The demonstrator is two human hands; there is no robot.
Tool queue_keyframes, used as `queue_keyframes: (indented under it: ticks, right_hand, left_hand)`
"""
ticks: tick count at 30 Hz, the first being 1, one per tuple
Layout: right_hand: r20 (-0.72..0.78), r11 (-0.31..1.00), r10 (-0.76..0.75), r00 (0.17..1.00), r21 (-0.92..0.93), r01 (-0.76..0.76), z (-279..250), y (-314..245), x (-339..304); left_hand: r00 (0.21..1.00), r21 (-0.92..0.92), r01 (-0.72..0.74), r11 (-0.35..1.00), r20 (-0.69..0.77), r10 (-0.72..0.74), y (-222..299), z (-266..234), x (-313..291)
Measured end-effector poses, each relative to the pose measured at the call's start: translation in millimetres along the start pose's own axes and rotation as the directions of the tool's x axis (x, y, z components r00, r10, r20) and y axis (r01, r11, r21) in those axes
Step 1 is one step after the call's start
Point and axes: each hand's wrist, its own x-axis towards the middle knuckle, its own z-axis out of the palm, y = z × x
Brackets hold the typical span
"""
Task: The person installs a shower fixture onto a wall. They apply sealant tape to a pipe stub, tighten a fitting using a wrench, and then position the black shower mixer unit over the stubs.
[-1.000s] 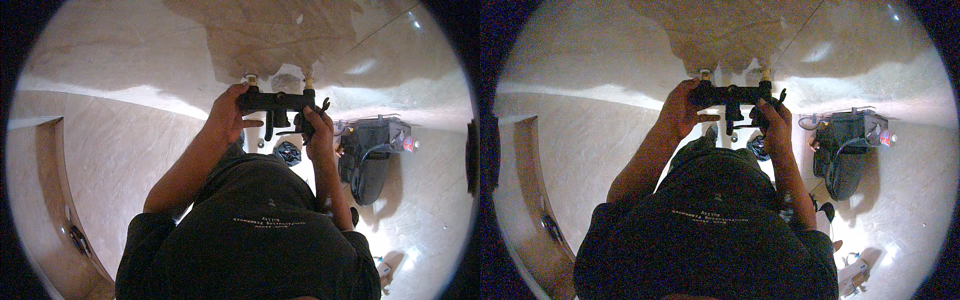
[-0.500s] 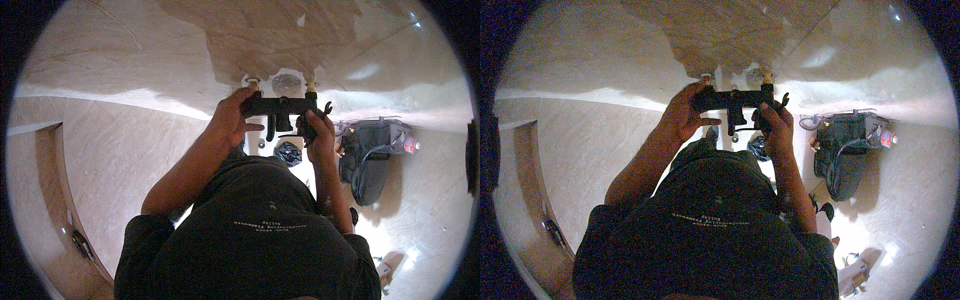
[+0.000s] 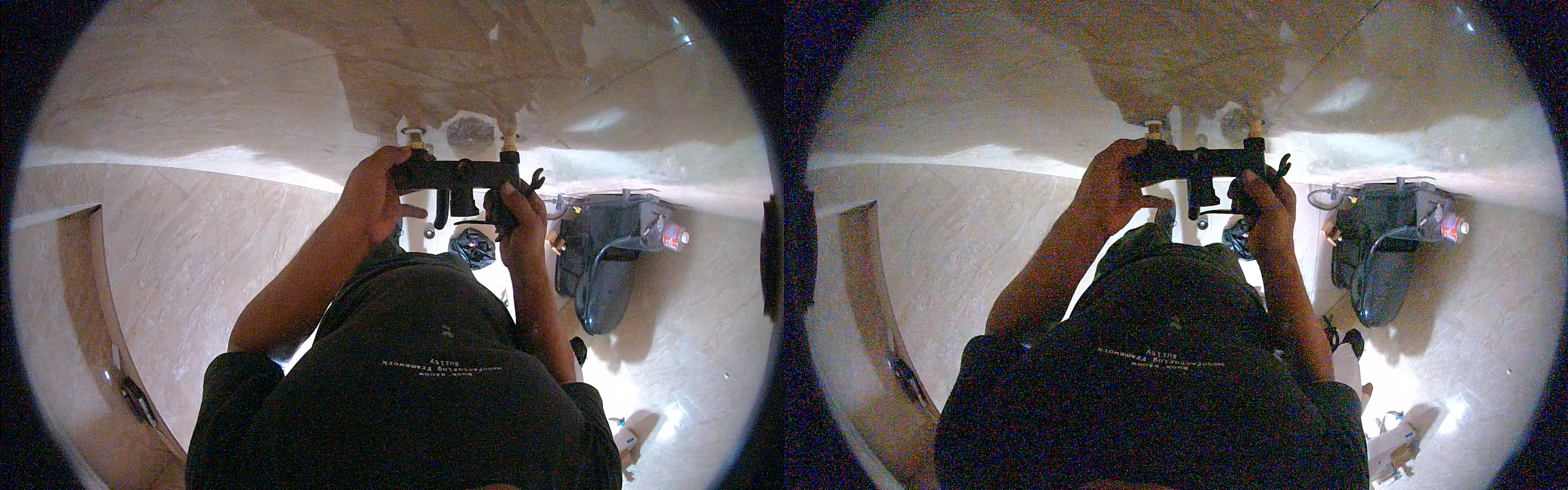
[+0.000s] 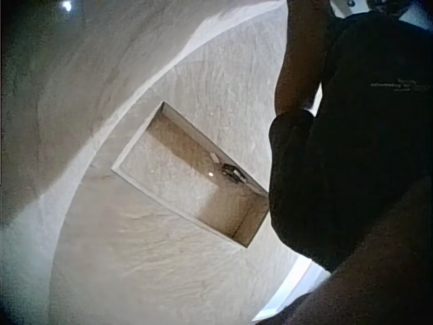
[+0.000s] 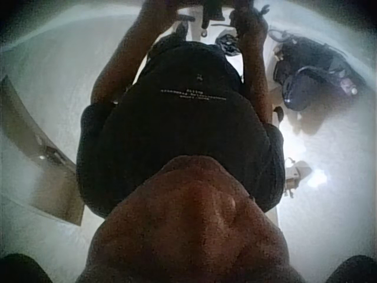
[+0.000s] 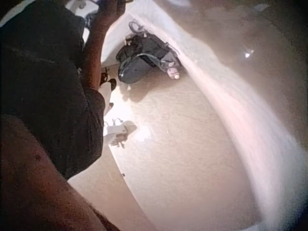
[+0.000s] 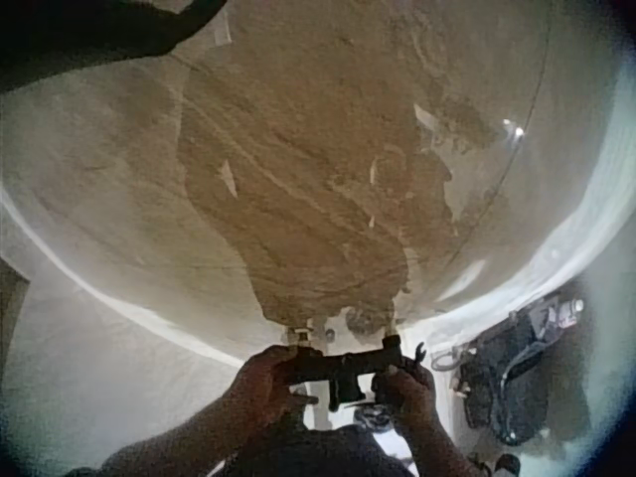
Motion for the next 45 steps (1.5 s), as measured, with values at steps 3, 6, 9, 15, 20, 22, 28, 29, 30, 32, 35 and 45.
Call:
queue_keyframes:
  ticks: [3,6,9,15,20,22,28,29,30,32,35,45]
  right_hand:
    - [0.008,1.0,0.004,1.0,-0.01,-0.004,2,-1,-1]
    - [0.016,1.0,-0.004,1.0,-0.03,0.004,0,1,0]
    - [0.034,1.0,0.015,0.999,-0.01,-0.015,-2,-4,1]
    - [0.034,0.997,0.034,0.999,-0.073,-0.032,2,-10,-2]
    - [0.036,0.997,0.034,0.999,-0.072,-0.032,0,-7,0]
    - [0.038,0.998,0.031,0.999,-0.057,-0.028,0,-7,1]
    - [0.039,0.997,0.046,0.998,-0.065,-0.043,-2,-3,4]
    - [0.05,0.996,0.045,0.998,-0.085,-0.04,-2,-3,3]
    - [0.061,0.994,0.044,0.997,-0.106,-0.037,-2,-4,3]
    - [0.04,0.996,0.035,0.999,-0.083,-0.032,2,-4,2]
    - [0.026,0.997,0.031,0.999,-0.078,-0.029,2,-6,1]
    - [0.016,0.994,0.025,1.0,-0.107,-0.023,6,-8,0]
  left_hand:
    - [0.992,0.227,-0.073,0.971,-0.08,0.093,-5,-5,11]
    - [0.989,0.308,-0.069,0.949,-0.108,0.106,-7,-1,13]
    - [0.991,0.08,-0.109,0.991,-0.062,0.114,0,12,-2]
    - [0.989,0.196,-0.074,0.978,-0.109,0.096,-2,4,9]
    - [0.995,0.147,-0.041,0.988,-0.079,0.053,1,-1,6]
    - [1.0,0.024,-0.016,1.0,-0.009,0.016,4,-2,3]
    - [0.989,0.251,-0.096,0.963,-0.088,0.121,-4,0,8]
    - [0.989,0.252,-0.096,0.963,-0.089,0.122,-5,-1,10]
    - [0.985,0.278,-0.101,0.955,-0.107,0.135,-6,-3,13]
    - [0.981,0.305,-0.105,0.947,-0.123,0.148,-4,4,11]
    - [0.985,0.216,-0.029,0.976,-0.163,0.065,-2,11,5]
    - [0.984,0.239,-0.095,0.966,-0.126,0.128,-7,1,19]
